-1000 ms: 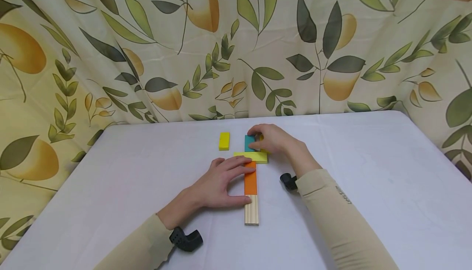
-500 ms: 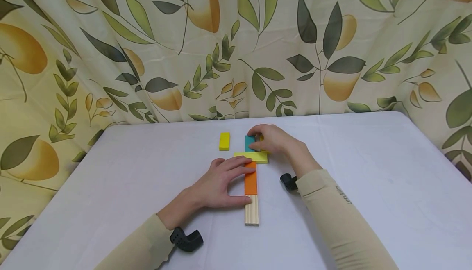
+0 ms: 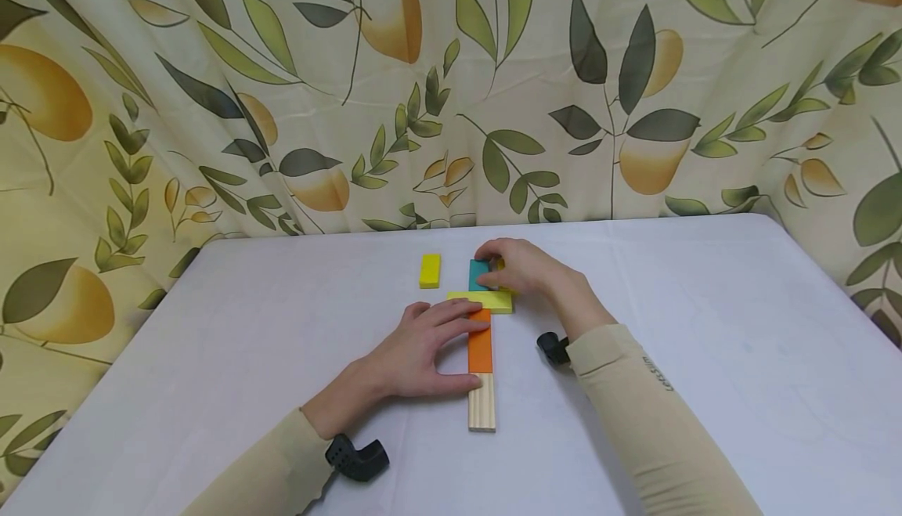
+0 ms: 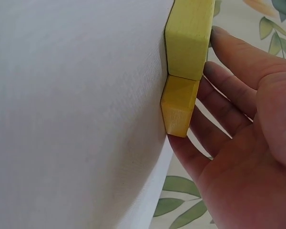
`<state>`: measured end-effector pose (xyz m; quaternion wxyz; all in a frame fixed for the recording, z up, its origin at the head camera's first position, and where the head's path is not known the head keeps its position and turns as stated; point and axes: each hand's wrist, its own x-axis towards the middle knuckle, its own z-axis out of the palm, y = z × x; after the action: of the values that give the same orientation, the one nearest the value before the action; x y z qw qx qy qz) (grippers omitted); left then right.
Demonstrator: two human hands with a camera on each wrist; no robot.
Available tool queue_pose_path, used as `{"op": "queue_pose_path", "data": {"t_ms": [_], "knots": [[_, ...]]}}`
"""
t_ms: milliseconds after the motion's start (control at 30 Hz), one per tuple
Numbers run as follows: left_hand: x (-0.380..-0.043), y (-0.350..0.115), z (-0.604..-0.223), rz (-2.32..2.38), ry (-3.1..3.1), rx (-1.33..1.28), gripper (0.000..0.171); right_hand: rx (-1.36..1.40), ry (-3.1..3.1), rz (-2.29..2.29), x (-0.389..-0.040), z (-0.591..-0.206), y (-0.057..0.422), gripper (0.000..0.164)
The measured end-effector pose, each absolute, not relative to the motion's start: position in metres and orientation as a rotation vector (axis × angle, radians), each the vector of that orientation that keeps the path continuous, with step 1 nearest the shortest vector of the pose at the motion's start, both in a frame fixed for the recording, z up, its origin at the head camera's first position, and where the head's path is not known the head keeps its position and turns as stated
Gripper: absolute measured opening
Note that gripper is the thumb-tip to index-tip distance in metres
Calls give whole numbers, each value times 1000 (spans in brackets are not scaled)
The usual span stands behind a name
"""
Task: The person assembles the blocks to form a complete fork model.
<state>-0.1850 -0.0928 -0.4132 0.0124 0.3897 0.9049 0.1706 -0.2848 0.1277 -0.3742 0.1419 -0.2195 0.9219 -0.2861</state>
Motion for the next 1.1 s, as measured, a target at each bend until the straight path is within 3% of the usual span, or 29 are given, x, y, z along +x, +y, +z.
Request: {"op": "queue_pose_path", "data": {"t_ms": [1100], "knots": [[-187,-99,-404,627,2885,1166,59,-649,2686,-907,-273,-367,143,48]]}}
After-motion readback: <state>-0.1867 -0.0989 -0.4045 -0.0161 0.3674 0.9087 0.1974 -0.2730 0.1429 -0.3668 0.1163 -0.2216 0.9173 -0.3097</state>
